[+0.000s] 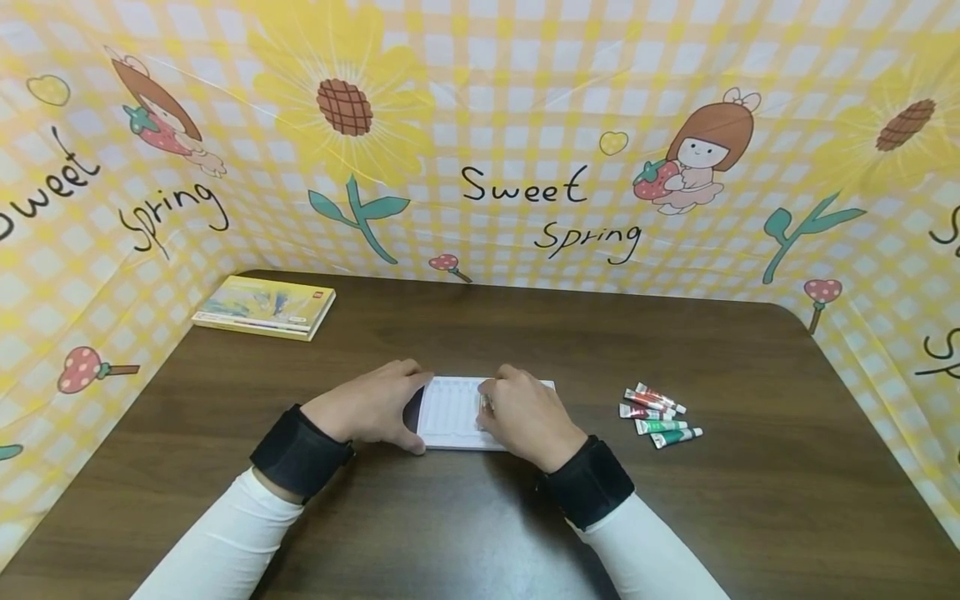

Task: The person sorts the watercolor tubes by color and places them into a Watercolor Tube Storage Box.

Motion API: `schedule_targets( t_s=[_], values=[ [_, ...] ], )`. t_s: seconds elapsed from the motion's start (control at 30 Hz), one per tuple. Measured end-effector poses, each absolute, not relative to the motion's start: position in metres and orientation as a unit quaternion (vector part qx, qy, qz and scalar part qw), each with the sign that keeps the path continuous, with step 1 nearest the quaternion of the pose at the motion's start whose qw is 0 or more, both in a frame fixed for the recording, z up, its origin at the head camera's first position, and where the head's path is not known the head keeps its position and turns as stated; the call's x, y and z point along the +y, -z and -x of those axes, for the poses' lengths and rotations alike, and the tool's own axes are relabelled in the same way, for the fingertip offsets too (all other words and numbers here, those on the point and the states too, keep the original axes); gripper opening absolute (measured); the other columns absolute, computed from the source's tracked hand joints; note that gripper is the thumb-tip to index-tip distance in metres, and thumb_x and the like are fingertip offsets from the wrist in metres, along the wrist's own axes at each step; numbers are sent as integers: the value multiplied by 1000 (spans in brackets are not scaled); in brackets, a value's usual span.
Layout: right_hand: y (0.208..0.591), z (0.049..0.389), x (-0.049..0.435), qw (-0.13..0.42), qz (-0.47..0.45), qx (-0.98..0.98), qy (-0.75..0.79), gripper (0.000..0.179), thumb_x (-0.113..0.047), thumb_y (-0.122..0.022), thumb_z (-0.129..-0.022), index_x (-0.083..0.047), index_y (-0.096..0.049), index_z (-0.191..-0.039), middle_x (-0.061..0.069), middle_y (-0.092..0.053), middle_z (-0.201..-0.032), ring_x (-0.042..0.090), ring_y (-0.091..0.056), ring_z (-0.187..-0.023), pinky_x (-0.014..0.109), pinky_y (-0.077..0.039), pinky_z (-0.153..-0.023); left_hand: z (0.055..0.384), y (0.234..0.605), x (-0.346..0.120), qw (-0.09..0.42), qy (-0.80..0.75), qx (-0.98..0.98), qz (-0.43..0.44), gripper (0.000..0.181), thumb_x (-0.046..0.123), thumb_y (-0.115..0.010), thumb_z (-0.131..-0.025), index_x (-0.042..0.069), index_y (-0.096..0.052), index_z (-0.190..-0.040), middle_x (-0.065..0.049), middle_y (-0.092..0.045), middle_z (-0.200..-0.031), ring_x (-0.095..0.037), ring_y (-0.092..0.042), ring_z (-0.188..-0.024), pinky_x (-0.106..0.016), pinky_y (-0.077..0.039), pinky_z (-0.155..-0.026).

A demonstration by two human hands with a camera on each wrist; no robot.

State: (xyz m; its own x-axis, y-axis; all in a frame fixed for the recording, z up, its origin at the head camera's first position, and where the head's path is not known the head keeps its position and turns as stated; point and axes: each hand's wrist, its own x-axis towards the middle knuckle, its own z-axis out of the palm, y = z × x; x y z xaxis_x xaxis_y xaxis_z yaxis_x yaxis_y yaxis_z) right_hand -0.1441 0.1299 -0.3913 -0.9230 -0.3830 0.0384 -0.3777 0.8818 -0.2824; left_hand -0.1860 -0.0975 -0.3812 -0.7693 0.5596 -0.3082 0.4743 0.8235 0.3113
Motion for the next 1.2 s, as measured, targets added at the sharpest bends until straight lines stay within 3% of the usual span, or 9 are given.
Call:
schedule_targets(
  t_s=[0.63, 1.2],
  values=[
    [392, 143, 126, 6, 200, 975, 98, 30, -19, -77, -96, -9, -78, -125, 11, -70, -110, 26, -66, -96, 45, -61, -80, 186, 378, -96, 188, -105, 935, -283, 93, 39, -94, -77, -2, -54, -149, -20, -55, -149, -34, -52, -137, -49, -47, -116],
    [397, 143, 126, 7, 207, 974, 93, 22, -16, -72, -98, -10, -80, -117, 11, -69, -108, 25, -63, -89, 41, -56, -73, 185, 382, -96, 190, -107, 935, -280, 93, 38, -94, -76, -2, -54, -149, -21, -55, -149, -35, -52, -137, -50, -47, -115]
  ],
)
